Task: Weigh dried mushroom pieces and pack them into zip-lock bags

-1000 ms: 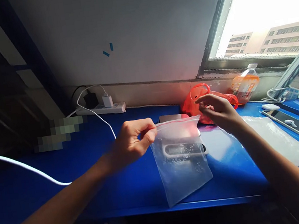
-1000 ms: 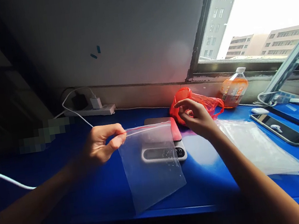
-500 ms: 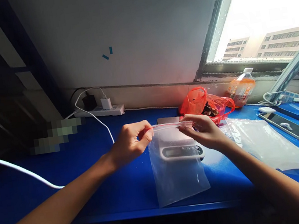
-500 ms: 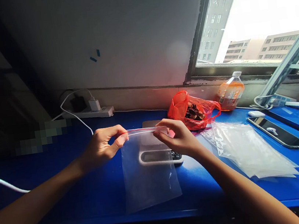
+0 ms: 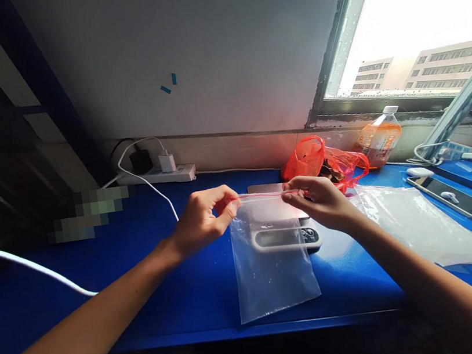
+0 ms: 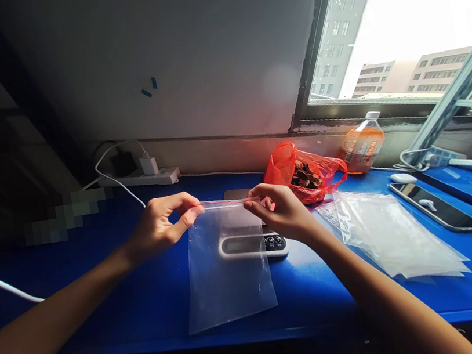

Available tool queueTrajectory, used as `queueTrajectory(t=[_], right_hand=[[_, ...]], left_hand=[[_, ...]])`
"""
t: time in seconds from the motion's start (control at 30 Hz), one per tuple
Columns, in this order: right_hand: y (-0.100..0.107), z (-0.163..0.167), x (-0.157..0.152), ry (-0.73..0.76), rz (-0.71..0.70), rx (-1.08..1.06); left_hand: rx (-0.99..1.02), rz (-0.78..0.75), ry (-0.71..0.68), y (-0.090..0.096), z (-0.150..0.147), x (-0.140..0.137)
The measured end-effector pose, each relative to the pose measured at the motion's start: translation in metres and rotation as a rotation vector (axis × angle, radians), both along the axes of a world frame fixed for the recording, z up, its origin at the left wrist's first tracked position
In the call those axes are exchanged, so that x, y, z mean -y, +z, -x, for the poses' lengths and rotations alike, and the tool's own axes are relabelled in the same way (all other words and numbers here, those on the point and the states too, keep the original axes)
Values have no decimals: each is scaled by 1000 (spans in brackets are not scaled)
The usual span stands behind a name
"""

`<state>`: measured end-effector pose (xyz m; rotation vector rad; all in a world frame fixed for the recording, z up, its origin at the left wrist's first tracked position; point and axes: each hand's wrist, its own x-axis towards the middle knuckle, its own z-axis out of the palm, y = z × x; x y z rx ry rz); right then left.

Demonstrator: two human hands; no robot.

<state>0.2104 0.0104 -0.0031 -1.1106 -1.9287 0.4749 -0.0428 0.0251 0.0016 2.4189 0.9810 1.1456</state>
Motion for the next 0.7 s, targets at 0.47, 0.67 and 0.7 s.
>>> queueTrajectory(t=[0.47,0.67,0.7], right_hand=[[-2,1,1,15,-172,100],[-3,22,15,-1,-325,174],[-2,22,15,8,-327,177]], left_hand=[[-16,-60,-5,-1,-1,-1],[-28,-12,-35,-2,-4,5],[-18,0,-20,-2,-4,5]])
